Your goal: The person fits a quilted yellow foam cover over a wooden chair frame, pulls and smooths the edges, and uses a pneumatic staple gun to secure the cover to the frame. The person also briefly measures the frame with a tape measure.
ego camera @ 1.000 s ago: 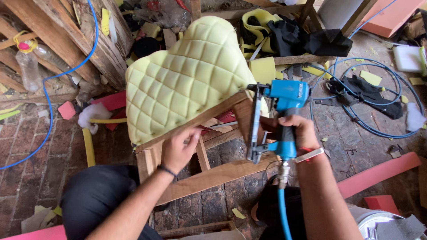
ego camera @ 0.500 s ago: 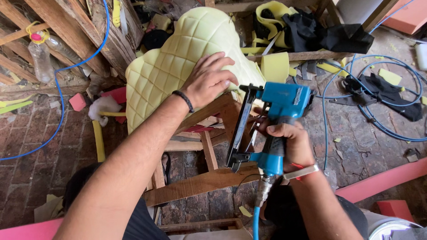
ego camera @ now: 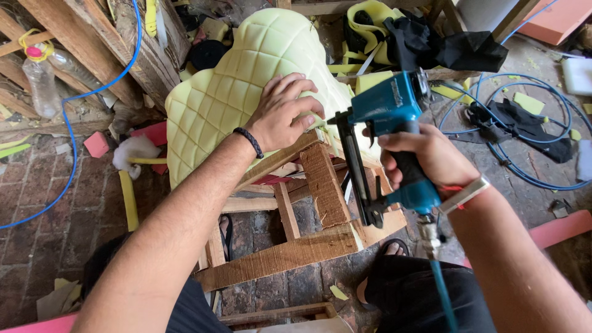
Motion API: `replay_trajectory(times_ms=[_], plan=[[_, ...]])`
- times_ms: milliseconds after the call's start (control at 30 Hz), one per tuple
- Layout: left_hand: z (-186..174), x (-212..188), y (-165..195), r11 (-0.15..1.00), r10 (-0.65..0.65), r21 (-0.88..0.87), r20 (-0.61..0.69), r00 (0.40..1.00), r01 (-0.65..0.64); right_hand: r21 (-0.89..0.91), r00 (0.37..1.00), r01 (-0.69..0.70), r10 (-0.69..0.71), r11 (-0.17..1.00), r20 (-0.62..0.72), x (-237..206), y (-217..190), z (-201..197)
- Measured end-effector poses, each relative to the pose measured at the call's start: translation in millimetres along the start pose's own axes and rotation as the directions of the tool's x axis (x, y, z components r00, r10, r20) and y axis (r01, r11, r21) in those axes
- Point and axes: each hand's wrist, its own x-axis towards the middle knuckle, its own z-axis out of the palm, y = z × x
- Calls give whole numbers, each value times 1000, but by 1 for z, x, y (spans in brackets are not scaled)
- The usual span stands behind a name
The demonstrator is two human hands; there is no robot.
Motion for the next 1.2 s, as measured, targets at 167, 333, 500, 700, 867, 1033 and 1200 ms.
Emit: replay_trajectory(times_ms=[167, 333, 500, 700, 867, 1033, 1200], plan=[[0, -6, -4, 1000, 15, 13, -27, 1000, -14, 54, 1000, -14, 12, 998, 27, 13, -5, 16], [-2, -5, -5, 997, 4, -78, -65, 998, -9, -11, 996, -34, 35, 999, 77, 19, -7, 14], [2, -2, -2, 983, -69, -174, -91, 993, 53, -51, 982, -130, 136, 990, 134, 31, -17, 5], [10, -4, -8, 972, -77, -229, -143, 987, 43, -53, 972, -157, 164, 986, 165, 38, -17, -1], [11, -5, -13, 967, -82, -252, -198, 977, 30, -73, 973, -182, 191, 980, 132, 41, -12, 2], [12, -8, -9, 951, -95, -307, -215, 972, 25, 113, 992, -122, 119, 986, 32, 23, 15, 0], [27, 7, -8, 969, -89, -243, -238, 967, 29, 497, 981, 5, -100, 868, 164, -32, 52, -35]])
